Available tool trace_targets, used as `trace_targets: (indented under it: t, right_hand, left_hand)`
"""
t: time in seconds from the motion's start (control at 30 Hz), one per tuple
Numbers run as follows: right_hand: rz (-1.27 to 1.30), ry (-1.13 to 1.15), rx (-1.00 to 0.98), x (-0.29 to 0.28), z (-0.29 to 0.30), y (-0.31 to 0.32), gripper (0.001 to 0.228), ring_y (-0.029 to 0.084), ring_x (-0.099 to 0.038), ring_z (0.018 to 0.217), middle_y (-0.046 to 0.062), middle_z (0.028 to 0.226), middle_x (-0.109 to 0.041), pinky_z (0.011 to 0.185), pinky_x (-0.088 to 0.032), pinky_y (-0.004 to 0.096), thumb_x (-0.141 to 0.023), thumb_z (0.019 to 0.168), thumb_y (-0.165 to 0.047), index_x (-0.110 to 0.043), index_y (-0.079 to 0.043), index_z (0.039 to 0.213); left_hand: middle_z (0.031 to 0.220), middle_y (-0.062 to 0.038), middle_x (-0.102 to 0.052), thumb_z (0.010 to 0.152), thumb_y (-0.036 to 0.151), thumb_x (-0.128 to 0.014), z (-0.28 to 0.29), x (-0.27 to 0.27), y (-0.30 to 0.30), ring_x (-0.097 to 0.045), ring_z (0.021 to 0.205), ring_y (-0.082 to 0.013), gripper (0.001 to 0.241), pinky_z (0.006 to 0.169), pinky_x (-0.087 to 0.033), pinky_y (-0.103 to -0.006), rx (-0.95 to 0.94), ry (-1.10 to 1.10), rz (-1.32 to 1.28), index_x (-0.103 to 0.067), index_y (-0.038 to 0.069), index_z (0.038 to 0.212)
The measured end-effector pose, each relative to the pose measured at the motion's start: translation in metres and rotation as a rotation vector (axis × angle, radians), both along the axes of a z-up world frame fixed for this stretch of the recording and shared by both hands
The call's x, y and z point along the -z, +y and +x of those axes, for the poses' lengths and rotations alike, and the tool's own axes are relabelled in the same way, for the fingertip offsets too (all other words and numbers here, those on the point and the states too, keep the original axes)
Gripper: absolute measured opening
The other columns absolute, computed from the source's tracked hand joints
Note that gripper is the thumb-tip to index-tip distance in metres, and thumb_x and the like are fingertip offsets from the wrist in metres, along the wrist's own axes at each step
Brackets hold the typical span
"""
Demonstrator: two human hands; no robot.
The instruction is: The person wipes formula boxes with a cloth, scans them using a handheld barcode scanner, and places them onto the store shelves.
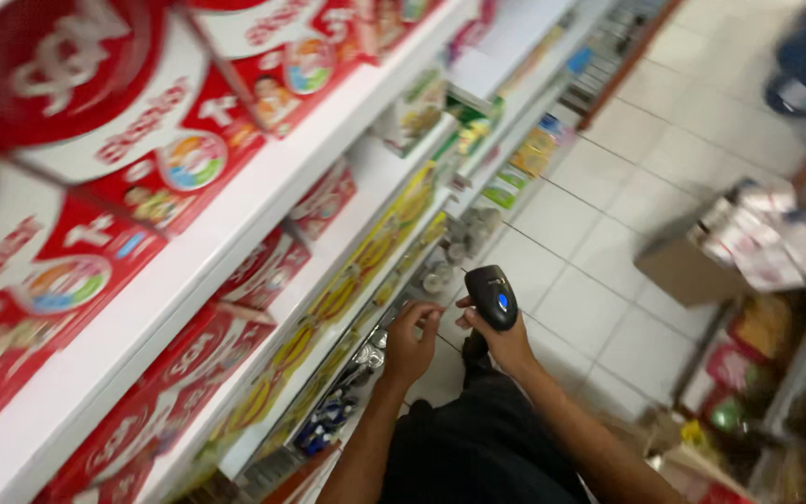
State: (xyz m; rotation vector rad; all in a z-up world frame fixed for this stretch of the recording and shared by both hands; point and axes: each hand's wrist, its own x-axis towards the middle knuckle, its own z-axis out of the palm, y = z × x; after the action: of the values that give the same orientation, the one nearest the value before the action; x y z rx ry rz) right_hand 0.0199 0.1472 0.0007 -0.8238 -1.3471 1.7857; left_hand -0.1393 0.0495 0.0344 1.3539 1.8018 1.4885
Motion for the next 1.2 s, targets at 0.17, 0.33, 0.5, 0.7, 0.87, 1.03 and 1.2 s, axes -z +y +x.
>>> trace_targets:
  t: [0.17, 0.33, 0.5, 0.7, 0.87, 1.03, 1.2]
  right_hand:
    - [-0.054, 0.079, 0.432, 0.006, 0.073, -0.050, 0.022, 0.015, -0.070, 0.081, 0.007, 0.099, -0.072, 0.075, -0.058, 0.031, -0.069, 0.094, -0.009, -0.066, 0.001, 0.114]
    - [-0.165, 0.009, 0.863, 0.025, 0.144, -0.133, 0.020, 0.015, -0.067, 0.074, 0.007, 0.089, -0.070, 0.068, -0.055, 0.030, -0.072, 0.093, -0.008, -0.069, 0.002, 0.110]
    - [-0.357, -0.325, 1.150, 0.032, 0.206, -0.227, 0.021, 0.017, -0.065, 0.071, 0.008, 0.084, -0.070, 0.066, -0.052, 0.033, -0.078, 0.092, -0.015, -0.072, -0.002, 0.107]
    - [-0.228, -0.976, 1.319, 0.032, 0.250, -0.313, 0.047, 0.033, -0.072, 0.086, 0.015, 0.092, -0.073, 0.075, -0.055, 0.045, -0.085, 0.078, -0.029, -0.067, -0.004, 0.112]
    - [-0.412, -1.332, 1.310, 0.046, 0.269, -0.373, 0.044, 0.040, -0.065, 0.106, 0.019, 0.114, -0.068, 0.087, -0.053, 0.050, -0.085, 0.076, -0.023, -0.070, -0.005, 0.113]
    - [-0.629, -1.662, 1.294, 0.078, 0.271, -0.413, 0.049, 0.047, -0.050, 0.120, 0.026, 0.126, -0.053, 0.091, -0.048, 0.055, -0.089, 0.070, -0.021, -0.072, -0.007, 0.114]
    - [-0.181, -1.617, 1.574, 0.109, 0.275, -0.408, 0.058, 0.043, -0.051, 0.125, 0.027, 0.138, -0.051, 0.104, -0.048, 0.053, -0.088, 0.076, -0.023, -0.064, 0.002, 0.122]
  left_hand:
    - [0.103, -0.007, -0.072, 0.102, 0.017, -0.060, 0.041, 0.002, 0.018, -0.072, 0.089, -0.0209, 0.017, 0.075, -0.057, -0.0319, 0.425, 0.003, -0.044, -0.072, 0.005, 0.106]
    - [0.109, -0.010, -0.071, 0.102, 0.018, -0.062, 0.111, 0.023, 0.008, -0.072, 0.092, -0.0226, 0.018, 0.077, -0.058, -0.0327, 0.847, 0.051, -0.197, -0.071, 0.006, 0.111]
    - [0.123, -0.015, -0.064, 0.095, 0.024, -0.066, 0.182, 0.068, -0.022, -0.070, 0.099, -0.0289, 0.039, 0.084, -0.057, -0.0400, 1.157, 0.154, -0.475, -0.059, 0.009, 0.130]
    - [0.142, -0.032, -0.051, 0.089, 0.025, -0.076, 0.252, 0.134, -0.062, -0.051, 0.130, -0.0498, 0.077, 0.107, -0.044, -0.0530, 1.401, 0.208, -0.165, -0.037, 0.006, 0.152]
    - [0.138, -0.042, -0.043, 0.089, 0.025, -0.072, 0.287, 0.172, -0.086, -0.047, 0.129, -0.0553, 0.086, 0.109, -0.042, -0.0533, 1.422, 0.497, -0.563, -0.026, 0.013, 0.160]
    - [0.144, -0.048, -0.031, 0.089, 0.015, -0.065, 0.306, 0.198, -0.101, -0.045, 0.128, -0.0609, 0.084, 0.106, -0.045, -0.0560, 1.381, 0.465, -0.434, -0.020, 0.007, 0.159]
    - [0.150, -0.049, -0.021, 0.089, 0.009, -0.060, 0.305, 0.192, -0.106, -0.044, 0.126, -0.0628, 0.077, 0.105, -0.046, -0.0559, 1.294, 0.378, -0.408, -0.023, 0.006, 0.156]
